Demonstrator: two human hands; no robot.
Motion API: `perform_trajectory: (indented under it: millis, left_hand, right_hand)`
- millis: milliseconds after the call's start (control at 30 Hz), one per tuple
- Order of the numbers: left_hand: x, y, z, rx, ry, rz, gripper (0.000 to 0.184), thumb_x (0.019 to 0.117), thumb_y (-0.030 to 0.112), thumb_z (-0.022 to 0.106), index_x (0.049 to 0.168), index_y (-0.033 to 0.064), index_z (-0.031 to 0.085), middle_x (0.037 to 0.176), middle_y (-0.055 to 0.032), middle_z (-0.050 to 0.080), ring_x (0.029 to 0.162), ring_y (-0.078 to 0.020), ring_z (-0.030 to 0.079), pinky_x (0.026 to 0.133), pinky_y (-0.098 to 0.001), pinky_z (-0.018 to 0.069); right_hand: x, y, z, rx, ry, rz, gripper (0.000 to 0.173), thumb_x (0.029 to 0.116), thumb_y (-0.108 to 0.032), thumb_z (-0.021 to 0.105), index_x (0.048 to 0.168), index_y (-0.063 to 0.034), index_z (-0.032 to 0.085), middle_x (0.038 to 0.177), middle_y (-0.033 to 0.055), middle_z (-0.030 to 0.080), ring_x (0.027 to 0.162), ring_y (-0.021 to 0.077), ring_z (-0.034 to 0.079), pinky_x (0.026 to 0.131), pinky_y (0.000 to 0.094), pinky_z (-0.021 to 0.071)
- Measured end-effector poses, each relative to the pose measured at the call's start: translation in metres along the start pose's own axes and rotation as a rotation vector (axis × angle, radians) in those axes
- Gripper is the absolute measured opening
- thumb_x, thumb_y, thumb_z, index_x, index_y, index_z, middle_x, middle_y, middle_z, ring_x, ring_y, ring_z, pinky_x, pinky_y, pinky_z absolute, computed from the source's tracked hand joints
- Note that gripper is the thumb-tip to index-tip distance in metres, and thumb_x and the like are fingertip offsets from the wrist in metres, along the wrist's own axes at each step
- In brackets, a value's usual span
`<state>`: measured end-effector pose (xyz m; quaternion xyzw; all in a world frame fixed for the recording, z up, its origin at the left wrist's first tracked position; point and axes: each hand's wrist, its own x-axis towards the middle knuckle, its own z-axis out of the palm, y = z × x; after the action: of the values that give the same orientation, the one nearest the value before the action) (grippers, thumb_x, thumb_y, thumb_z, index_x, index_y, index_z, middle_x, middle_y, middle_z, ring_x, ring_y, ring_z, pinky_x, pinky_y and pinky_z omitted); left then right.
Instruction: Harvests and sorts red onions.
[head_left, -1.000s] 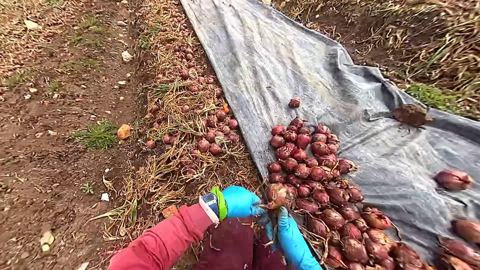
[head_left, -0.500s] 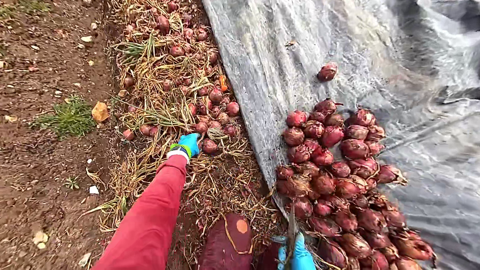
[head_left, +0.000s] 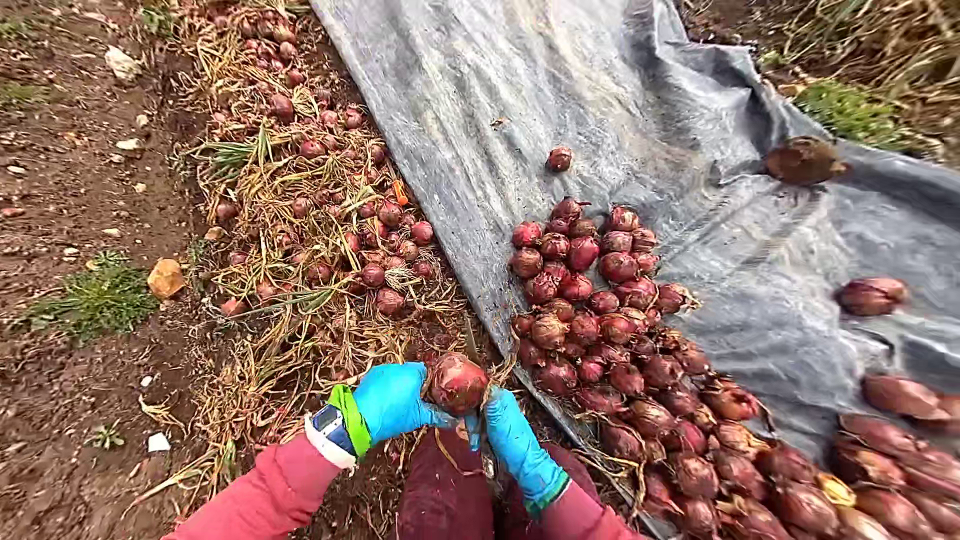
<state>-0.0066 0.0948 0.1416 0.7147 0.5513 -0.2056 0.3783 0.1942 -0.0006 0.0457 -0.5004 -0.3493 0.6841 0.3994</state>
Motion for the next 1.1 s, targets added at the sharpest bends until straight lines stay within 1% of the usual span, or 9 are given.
perform_trajectory:
  millis: [67,167,300,367,467,600,733,900,1100]
  left_hand:
    - [-0.027,0.005,0.013,-0.027,-0.065,0.100,0.083,0.0716,0.086,0.069,0.112,0.0136,0.072,0.098,-0.0068,0.074,0.098,-0.0238,0.072,0.089,-0.0551,0.0587]
    - [-0.054,0.003,0.016,0.135,-0.052,0.062,0.077,0.0699,0.083,0.074,0.111,0.0173,0.073,0.095,-0.0058,0.075,0.096,-0.0264,0.072,0.087,-0.0597,0.0570]
    - [-0.075,0.002,0.018,-0.008,0.290,-0.071,0.065,0.0721,0.073,0.081,0.108,0.0188,0.074,0.091,-0.0051,0.076,0.090,-0.0264,0.074,0.083,-0.0595,0.0592]
    - [-0.091,0.019,0.028,-0.049,0.331,0.024,0.051,0.0825,0.064,0.077,0.096,0.0153,0.073,0.082,-0.0053,0.073,0.082,-0.0252,0.072,0.076,-0.0570,0.0592]
    - [-0.090,0.056,0.042,0.158,0.018,0.234,0.043,0.1005,0.052,0.059,0.096,0.0120,0.073,0.090,-0.0093,0.072,0.091,-0.0289,0.070,0.082,-0.0585,0.0552]
    - [-0.004,0.016,-0.010,0.056,0.188,-0.002,0.043,0.1045,0.053,0.051,0.118,0.0178,0.073,0.109,-0.0128,0.075,0.107,-0.0339,0.071,0.091,-0.0641,0.0536]
    - [0.134,-0.083,-0.080,-0.067,0.532,-0.364,0.042,0.1045,0.047,0.051,0.131,0.0189,0.069,0.120,-0.0184,0.073,0.115,-0.0416,0.068,0.093,-0.0707,0.0512]
    - [0.258,-0.166,-0.054,0.004,0.400,-0.400,0.078,0.0792,0.016,0.081,0.150,0.0048,0.048,0.136,-0.0260,0.062,0.121,-0.0465,0.064,0.096,-0.0706,0.0525]
    - [0.234,-0.169,-0.063,-0.058,0.269,-0.361,0.063,0.0788,0.042,0.088,0.127,0.0077,0.067,0.117,-0.0229,0.071,0.113,-0.0435,0.068,0.096,-0.0704,0.0514]
  right_hand:
    - [-0.022,-0.010,-0.001,-0.188,0.028,-0.095,0.093,0.0772,-0.097,0.030,0.082,-0.0114,0.064,0.061,0.0014,0.062,0.048,0.0146,0.059,0.045,0.0330,0.0531]
    - [-0.062,-0.018,-0.008,-0.382,-0.072,-0.027,0.084,0.0959,-0.080,0.022,0.087,-0.0119,0.069,0.059,0.0011,0.057,0.048,0.0147,0.055,0.046,0.0350,0.0494]
    - [-0.097,-0.023,-0.010,-0.302,-0.013,-0.021,0.083,0.1006,-0.074,0.020,0.097,-0.0080,0.071,0.060,0.0054,0.059,0.046,0.0175,0.055,0.044,0.0350,0.0517]
    - [-0.095,-0.012,-0.012,-0.442,-0.099,0.056,0.087,0.0962,-0.080,0.018,0.100,-0.0102,0.070,0.063,0.0050,0.061,0.049,0.0179,0.057,0.049,0.0365,0.0526]
    - [-0.086,-0.022,-0.007,-0.500,-0.182,0.021,0.093,0.0798,-0.097,0.025,0.090,-0.0135,0.067,0.063,0.0010,0.061,0.050,0.0149,0.060,0.048,0.0344,0.0534]
    - [-0.053,-0.026,-0.023,-0.297,0.112,-0.050,0.090,0.0976,-0.078,0.015,0.097,-0.0088,0.072,0.058,0.0065,0.059,0.045,0.0186,0.056,0.043,0.0363,0.0514]
    - [-0.023,0.010,-0.058,-0.193,0.262,0.101,0.090,0.0991,-0.075,0.011,0.106,-0.0073,0.071,0.060,0.0082,0.060,0.045,0.0204,0.056,0.043,0.0377,0.0520]
    - [-0.032,0.058,-0.062,-0.118,0.259,0.391,0.083,0.1064,-0.059,0.009,0.108,-0.0047,0.070,0.057,0.0084,0.059,0.041,0.0194,0.054,0.039,0.0359,0.0486]
    - [0.002,0.061,-0.059,0.008,0.269,0.519,0.086,0.1065,-0.059,0.002,0.113,-0.0023,0.067,0.058,0.0110,0.059,0.042,0.0219,0.056,0.040,0.0380,0.0513]
